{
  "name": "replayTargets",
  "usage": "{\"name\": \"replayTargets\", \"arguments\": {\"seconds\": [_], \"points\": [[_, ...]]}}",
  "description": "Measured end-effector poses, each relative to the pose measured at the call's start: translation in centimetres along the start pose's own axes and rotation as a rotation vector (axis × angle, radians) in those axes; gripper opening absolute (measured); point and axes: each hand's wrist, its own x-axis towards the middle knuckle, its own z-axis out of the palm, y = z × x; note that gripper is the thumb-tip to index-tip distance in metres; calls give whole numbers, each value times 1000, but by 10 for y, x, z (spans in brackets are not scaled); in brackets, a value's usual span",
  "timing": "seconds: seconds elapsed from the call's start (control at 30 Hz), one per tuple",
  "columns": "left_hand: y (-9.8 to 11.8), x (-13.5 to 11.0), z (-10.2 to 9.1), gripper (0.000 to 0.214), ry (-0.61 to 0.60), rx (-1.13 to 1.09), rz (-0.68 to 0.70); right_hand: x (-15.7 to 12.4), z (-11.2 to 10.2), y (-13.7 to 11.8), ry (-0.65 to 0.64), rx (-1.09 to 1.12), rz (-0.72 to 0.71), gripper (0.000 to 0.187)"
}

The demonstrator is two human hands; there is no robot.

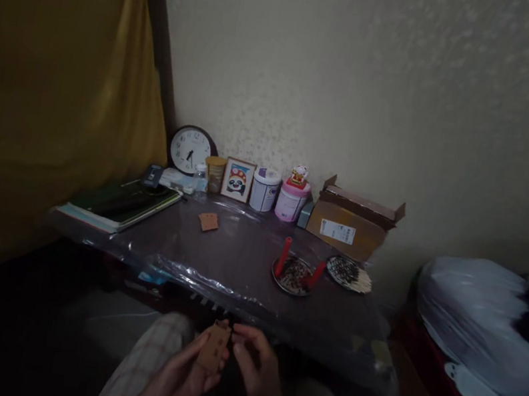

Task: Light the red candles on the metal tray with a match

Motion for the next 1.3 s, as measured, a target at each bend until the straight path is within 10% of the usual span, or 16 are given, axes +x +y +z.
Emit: {"name": "replayTargets", "arguments": {"seconds": [0.6, 1.1, 1.3], "points": [[-14, -7, -19, 30, -44, 92, -163, 9, -7, -3, -27, -163, 131, 17], [-14, -13, -25, 25, -12, -62, -200, 12, -13, -9, 30, -423, -82, 14], [-12, -15, -23, 28, -30, 17, -180, 14, -16, -25, -155, -579, -323, 14]]}}
